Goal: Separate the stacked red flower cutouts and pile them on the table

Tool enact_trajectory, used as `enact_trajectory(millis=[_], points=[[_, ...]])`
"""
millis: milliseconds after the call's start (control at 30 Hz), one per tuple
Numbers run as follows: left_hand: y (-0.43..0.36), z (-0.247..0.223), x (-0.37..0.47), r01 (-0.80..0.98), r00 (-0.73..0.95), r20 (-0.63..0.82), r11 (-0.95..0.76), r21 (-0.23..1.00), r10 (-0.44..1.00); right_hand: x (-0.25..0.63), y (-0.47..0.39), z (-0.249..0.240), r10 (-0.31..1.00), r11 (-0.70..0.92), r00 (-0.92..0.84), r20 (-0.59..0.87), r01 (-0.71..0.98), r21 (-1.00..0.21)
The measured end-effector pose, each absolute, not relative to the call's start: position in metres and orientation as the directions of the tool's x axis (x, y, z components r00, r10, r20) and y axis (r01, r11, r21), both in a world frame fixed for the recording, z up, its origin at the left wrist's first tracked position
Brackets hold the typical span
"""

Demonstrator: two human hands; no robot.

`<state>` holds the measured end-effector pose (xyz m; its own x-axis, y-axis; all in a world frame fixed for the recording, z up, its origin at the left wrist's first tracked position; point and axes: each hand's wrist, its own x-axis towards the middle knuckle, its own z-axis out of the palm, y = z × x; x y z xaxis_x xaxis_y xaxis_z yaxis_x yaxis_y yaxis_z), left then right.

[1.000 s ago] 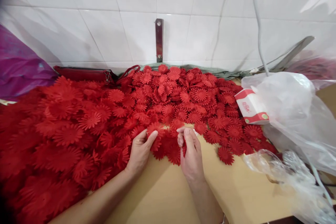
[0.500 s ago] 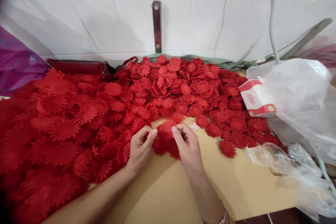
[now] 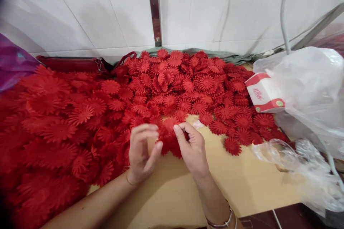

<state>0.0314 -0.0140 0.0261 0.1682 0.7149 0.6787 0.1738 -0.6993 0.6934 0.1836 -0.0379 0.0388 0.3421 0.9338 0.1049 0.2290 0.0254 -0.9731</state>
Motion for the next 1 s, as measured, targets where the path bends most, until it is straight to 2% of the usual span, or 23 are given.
enact_trajectory(millis=[67,133,200,300,400,467,533,633,700,800,900,1000], points=[[-0.021,0.030,0.034,-0.036,0.517,0.651,-0.746,0.665,0.556,0.187,-0.037,0.040,0.924,0.016,0.367,0.104,0.234,-0.972],[-0.025,0.029,0.040,-0.043,0.760,0.491,-0.720,0.692,0.426,0.191,-0.037,0.041,0.928,0.002,0.360,0.095,0.251,-0.968],[-0.026,0.023,0.047,-0.038,0.882,0.358,-0.712,0.701,0.306,0.194,-0.038,0.042,0.938,-0.014,0.339,0.077,0.257,-0.966],[-0.026,0.012,0.054,-0.024,0.931,0.280,-0.727,0.686,0.234,0.195,-0.039,0.041,0.926,-0.001,0.369,0.082,0.219,-0.976],[-0.024,0.003,0.054,0.079,0.935,0.232,-0.798,0.597,0.267,0.196,-0.039,0.038,0.842,0.076,0.518,0.153,0.168,-0.983],[-0.023,0.000,0.053,0.184,0.916,0.216,-0.832,0.524,0.338,0.198,-0.038,0.037,0.765,0.123,0.618,0.183,0.139,-0.983],[-0.018,-0.003,0.052,0.330,0.860,0.208,-0.818,0.471,0.467,0.200,-0.036,0.036,0.717,0.157,0.675,0.174,0.087,-0.984],[-0.007,-0.005,0.050,0.565,0.695,0.205,-0.701,0.436,0.689,0.202,-0.033,0.038,0.761,0.161,0.645,0.059,-0.100,-0.982],[0.000,-0.005,0.047,0.649,0.586,0.213,-0.610,0.454,0.782,0.200,-0.032,0.040,0.815,0.124,0.577,-0.048,-0.255,-0.959],[0.005,-0.003,0.042,0.659,0.468,0.269,-0.536,0.528,0.842,0.197,-0.033,0.040,0.880,0.071,0.458,-0.126,-0.389,-0.918],[0.005,0.002,0.039,0.644,0.381,0.308,-0.489,0.588,0.872,0.193,-0.033,0.037,0.919,0.043,0.372,-0.129,-0.420,-0.906],[0.004,0.008,0.038,0.606,0.351,0.335,-0.485,0.630,0.874,0.191,-0.033,0.033,0.913,0.033,0.384,-0.135,-0.400,-0.916]])
